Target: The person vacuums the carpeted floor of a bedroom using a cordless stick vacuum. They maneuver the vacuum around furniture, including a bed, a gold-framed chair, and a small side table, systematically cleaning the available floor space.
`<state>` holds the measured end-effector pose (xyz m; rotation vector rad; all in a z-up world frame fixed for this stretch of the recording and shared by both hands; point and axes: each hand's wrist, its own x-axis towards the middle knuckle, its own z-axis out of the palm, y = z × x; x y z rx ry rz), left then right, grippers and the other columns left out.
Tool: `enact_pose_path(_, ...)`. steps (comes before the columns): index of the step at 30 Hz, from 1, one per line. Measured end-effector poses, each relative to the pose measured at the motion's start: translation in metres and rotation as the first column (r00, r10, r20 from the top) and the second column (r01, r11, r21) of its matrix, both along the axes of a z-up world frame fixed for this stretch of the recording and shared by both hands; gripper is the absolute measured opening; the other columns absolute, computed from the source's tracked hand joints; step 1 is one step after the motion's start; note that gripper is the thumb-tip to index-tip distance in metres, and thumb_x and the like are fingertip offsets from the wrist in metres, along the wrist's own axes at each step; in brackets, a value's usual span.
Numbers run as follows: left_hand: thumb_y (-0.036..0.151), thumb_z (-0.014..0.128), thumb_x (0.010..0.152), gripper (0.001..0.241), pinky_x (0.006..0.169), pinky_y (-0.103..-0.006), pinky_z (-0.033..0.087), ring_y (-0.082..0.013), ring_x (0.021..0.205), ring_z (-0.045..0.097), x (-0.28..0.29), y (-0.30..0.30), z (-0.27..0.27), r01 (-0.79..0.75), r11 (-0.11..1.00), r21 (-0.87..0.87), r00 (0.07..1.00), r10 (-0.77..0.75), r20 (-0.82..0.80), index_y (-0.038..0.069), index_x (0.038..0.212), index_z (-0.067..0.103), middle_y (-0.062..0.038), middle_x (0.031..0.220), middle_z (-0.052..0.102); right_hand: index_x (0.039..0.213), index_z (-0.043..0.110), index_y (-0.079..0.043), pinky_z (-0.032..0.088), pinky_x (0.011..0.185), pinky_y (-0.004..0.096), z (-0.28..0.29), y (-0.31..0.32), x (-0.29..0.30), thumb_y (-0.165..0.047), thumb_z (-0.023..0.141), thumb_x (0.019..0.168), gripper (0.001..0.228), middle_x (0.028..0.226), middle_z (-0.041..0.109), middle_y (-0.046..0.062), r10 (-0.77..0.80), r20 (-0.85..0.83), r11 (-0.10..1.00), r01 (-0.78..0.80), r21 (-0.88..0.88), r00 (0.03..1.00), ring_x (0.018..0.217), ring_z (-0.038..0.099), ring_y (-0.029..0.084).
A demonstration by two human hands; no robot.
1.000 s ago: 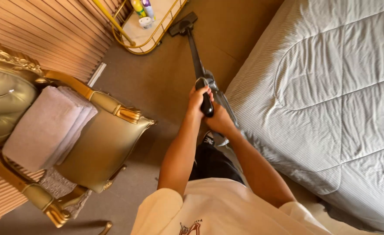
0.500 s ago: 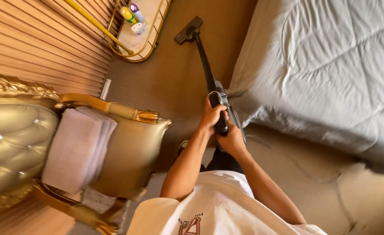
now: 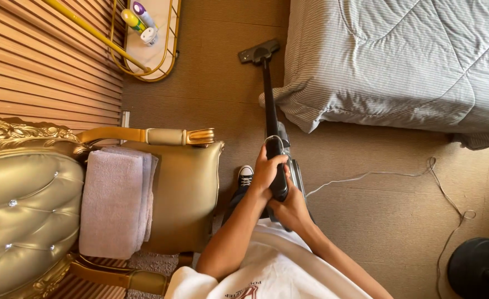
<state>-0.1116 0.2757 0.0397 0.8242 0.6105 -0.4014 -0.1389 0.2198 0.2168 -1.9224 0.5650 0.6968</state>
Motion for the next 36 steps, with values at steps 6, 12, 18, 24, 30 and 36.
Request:
enact_pose_path(6, -0.002, 0.066, 0.086, 0.051, 0.043, -0.0351, 0.058, -0.0222, 0.055, 0.062, 0.000, 0.010, 0.036, -0.139, 0.988, -0.069, 0.981, 0.128, -0.147, 0.009, 0.131, 0.045, -0.019, 0.080, 0.056, 0.104, 0.068, -0.016, 0.057, 0.076, 0.045, -0.078, -0.030, -0.024, -0.021, 0.082, 0.063, 0.044, 0.085, 0.076, 0.015, 0.223, -0.075, 0.970, -0.229, -0.078, 0.972, 0.092, 0.075, 0.034)
enact_pose_path(12, 0.000, 0.064, 0.086, 0.057, 0.044, -0.0348, 0.060, -0.0194, 0.056, 0.062, 0.066, 0.013, -0.037, -0.090, 0.995, 0.042, 0.993, 0.093, -0.070, 0.008, 0.138, 0.042, -0.015, 0.081, 0.055, 0.111, 0.069, -0.017, 0.055, 0.080, 0.047, -0.163, -0.028, 0.033, -0.032, 0.082, 0.069, 0.046, 0.092, 0.075, 0.015, 0.274, -0.005, 0.952, -0.272, -0.139, 0.962, 0.101, 0.072, 0.037)
enact_pose_path(18, -0.012, 0.064, 0.075, 0.072, 0.043, -0.0387, 0.058, -0.0255, 0.049, 0.062, 0.156, 0.028, -0.071, -0.076, 0.993, 0.089, 0.993, 0.068, 0.093, 0.011, 0.140, 0.045, -0.019, 0.073, 0.056, 0.119, 0.067, -0.019, 0.055, 0.090, 0.050, -0.156, -0.003, 0.117, -0.029, 0.075, 0.073, 0.047, 0.102, 0.076, 0.016, 0.236, 0.075, 0.955, -0.217, -0.202, 0.969, 0.108, 0.071, 0.038)
enact_pose_path(24, -0.011, 0.063, 0.078, 0.083, 0.047, -0.0402, 0.058, -0.0278, 0.047, 0.064, 0.151, 0.016, -0.008, 0.081, 0.995, 0.064, 0.975, -0.092, 0.200, 0.013, 0.152, 0.035, -0.018, 0.064, 0.056, 0.143, 0.049, -0.002, 0.046, 0.102, 0.064, -0.080, -0.012, 0.117, -0.018, 0.066, 0.082, 0.064, 0.118, 0.068, 0.037, 0.146, 0.088, 0.983, -0.135, -0.127, 0.985, 0.118, 0.061, 0.053)
enact_pose_path(30, -0.011, 0.068, 0.073, 0.079, 0.039, -0.0391, 0.054, -0.0278, 0.043, 0.063, 0.176, -0.039, -0.021, 0.158, 0.980, 0.120, 0.982, -0.168, 0.085, 0.012, 0.145, 0.043, -0.020, 0.060, 0.061, 0.093, 0.062, -0.002, 0.048, 0.037, 0.029, -0.087, -0.052, 0.136, 0.006, 0.061, 0.068, 0.026, 0.053, 0.062, 0.014, -0.190, 0.170, 0.943, 0.131, 0.306, 0.967, 0.037, 0.061, 0.024)
enact_pose_path(36, -0.006, 0.066, 0.073, 0.054, 0.037, -0.0377, 0.053, -0.0270, 0.042, 0.063, 0.189, -0.049, 0.046, 0.128, 0.977, 0.173, 0.991, -0.132, 0.013, 0.009, 0.123, 0.054, -0.020, 0.056, 0.060, 0.083, 0.063, -0.003, 0.048, 0.035, 0.031, -0.099, -0.075, 0.135, 0.008, 0.065, 0.061, 0.025, 0.040, 0.056, 0.013, -0.191, 0.127, 0.919, 0.131, 0.373, 0.973, 0.030, 0.059, 0.023)
